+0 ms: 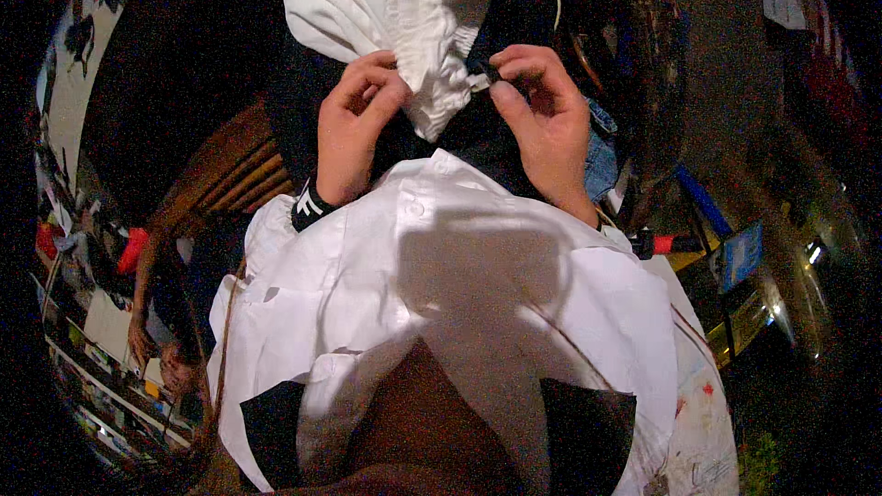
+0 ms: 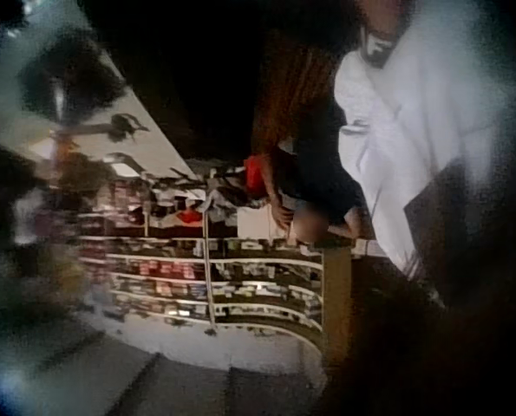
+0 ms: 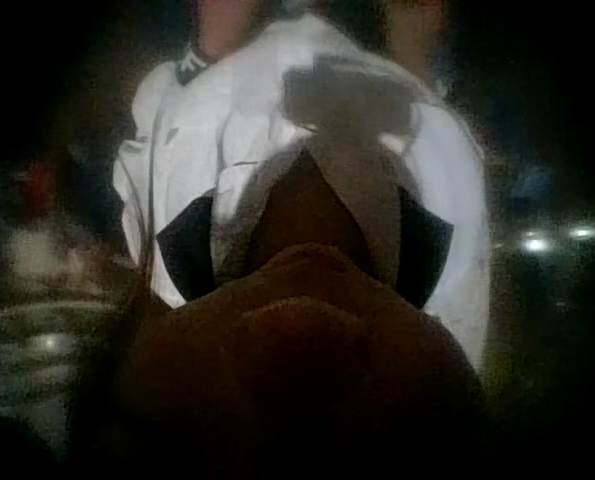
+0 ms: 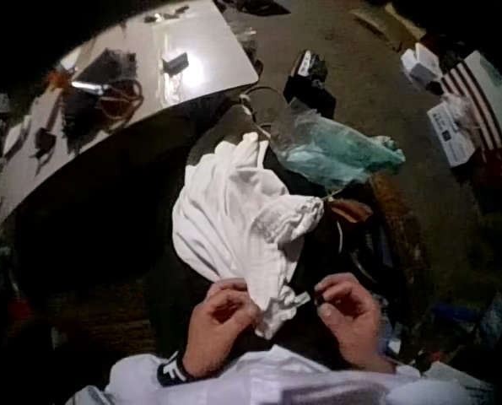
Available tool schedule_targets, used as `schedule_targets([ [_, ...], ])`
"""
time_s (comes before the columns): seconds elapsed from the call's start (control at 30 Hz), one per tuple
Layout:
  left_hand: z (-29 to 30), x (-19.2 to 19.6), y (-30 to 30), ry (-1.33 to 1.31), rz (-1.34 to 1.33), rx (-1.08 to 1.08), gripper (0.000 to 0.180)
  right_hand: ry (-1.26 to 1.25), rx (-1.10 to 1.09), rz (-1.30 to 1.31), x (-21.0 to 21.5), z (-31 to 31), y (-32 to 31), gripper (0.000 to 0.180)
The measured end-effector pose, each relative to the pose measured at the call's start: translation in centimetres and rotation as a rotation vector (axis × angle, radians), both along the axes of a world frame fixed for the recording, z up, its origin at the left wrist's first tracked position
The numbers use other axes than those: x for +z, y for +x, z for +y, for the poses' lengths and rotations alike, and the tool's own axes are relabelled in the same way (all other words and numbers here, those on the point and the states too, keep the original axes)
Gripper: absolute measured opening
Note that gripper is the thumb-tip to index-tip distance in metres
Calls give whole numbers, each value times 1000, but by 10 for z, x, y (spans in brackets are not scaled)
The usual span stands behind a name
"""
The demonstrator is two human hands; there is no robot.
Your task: The person sits cross-legged and uses orange-handled scissors to trim the hem of a pair of blue jeans. They then switch to a white garment, repeatedly cutting and trimming the elastic waistband area.
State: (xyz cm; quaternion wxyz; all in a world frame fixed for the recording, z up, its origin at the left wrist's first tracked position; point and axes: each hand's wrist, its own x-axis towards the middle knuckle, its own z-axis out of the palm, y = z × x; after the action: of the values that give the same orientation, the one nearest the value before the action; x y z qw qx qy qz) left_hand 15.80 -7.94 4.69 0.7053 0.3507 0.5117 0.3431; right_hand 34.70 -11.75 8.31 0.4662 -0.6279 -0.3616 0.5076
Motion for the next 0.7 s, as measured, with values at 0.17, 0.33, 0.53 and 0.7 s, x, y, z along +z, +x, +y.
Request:
schedule_targets([
  [0.17,3,-1,14,-349,-281,166,28,-62,90,-48,7,16,-17,13],
  [0.33,4,-3,34,-249,-192,133,32,-138,-68,43,1,14,-18,14],
  [0.53,13,-16,48,-283,-197,-34,36,-155,-202,131,-3,13,-9,16],
  [0.7,16,-12,55,-243,-253,-64,31,-175,-200,75,2,12,-4,17],
])
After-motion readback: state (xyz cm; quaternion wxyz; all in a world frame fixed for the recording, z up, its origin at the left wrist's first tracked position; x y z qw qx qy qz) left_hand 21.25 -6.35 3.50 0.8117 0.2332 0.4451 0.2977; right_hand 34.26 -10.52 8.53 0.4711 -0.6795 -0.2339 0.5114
